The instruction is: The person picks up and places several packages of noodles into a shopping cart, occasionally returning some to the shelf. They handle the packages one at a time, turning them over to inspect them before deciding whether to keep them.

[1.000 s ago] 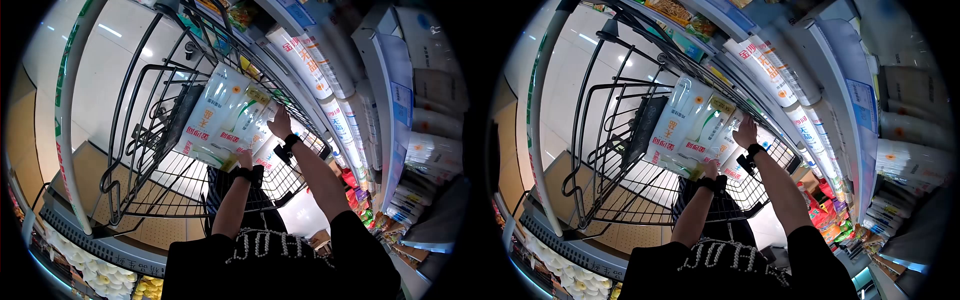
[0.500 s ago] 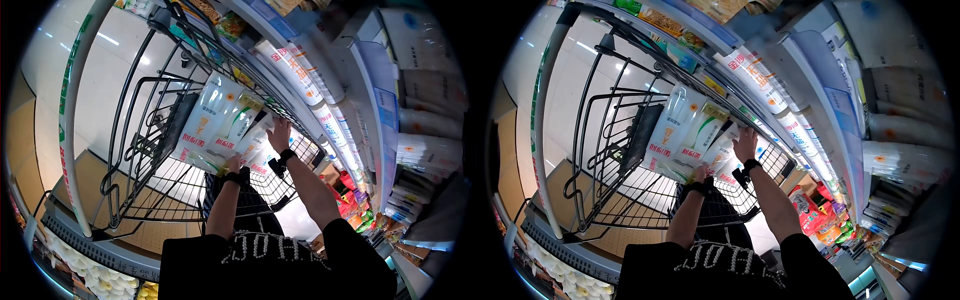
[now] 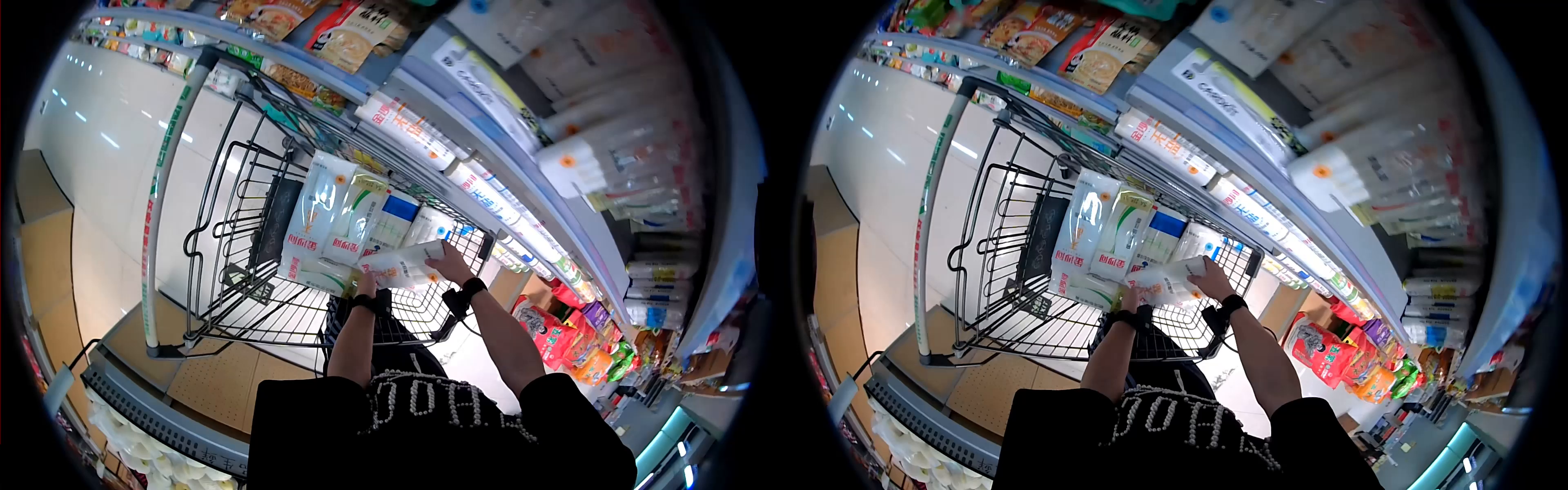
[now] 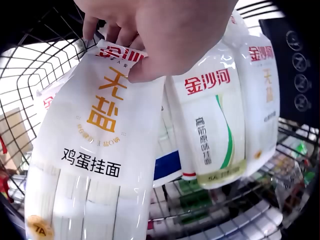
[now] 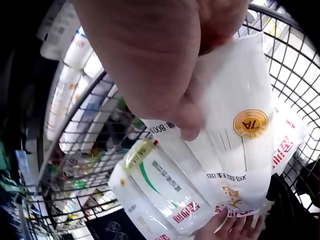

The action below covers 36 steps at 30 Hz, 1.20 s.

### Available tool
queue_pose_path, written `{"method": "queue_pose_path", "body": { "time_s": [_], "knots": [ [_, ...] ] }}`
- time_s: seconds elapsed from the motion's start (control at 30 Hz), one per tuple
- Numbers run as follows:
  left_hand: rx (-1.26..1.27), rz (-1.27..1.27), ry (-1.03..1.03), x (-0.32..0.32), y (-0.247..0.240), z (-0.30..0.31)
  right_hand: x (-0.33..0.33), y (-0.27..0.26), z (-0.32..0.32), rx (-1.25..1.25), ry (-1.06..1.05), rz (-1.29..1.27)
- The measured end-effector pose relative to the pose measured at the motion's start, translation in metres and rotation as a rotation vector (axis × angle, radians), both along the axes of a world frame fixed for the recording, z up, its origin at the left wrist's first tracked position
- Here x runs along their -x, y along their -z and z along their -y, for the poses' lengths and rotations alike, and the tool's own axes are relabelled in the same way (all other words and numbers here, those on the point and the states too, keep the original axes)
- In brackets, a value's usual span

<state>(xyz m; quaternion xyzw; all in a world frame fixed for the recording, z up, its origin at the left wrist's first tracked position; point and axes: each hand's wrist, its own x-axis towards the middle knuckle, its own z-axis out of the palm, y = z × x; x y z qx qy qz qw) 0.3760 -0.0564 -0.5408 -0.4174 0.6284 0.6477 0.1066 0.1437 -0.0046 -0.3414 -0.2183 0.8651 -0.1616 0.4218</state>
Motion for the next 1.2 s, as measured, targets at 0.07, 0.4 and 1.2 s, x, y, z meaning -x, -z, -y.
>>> {"method": "queue_pose_path", "body": {
  "time_s": [0.07,0.4,1.2],
  "knots": [
    [0.251,0.076,0.399,0.005,-0.018,0.004,-0.002,-0.004,-0.03,0.092,0.112,0.091],
    [-0.148,0.015,-0.843,0.082,-0.228,0.016,-0.056,-0.099,-0.125,0.736,0.968,0.604],
    [-0.719,-0.744,-0.07,0.066,-0.546,0.023,-0.086,-0.264,-0.083,1.412,0.582,0.806]
  ]
}}
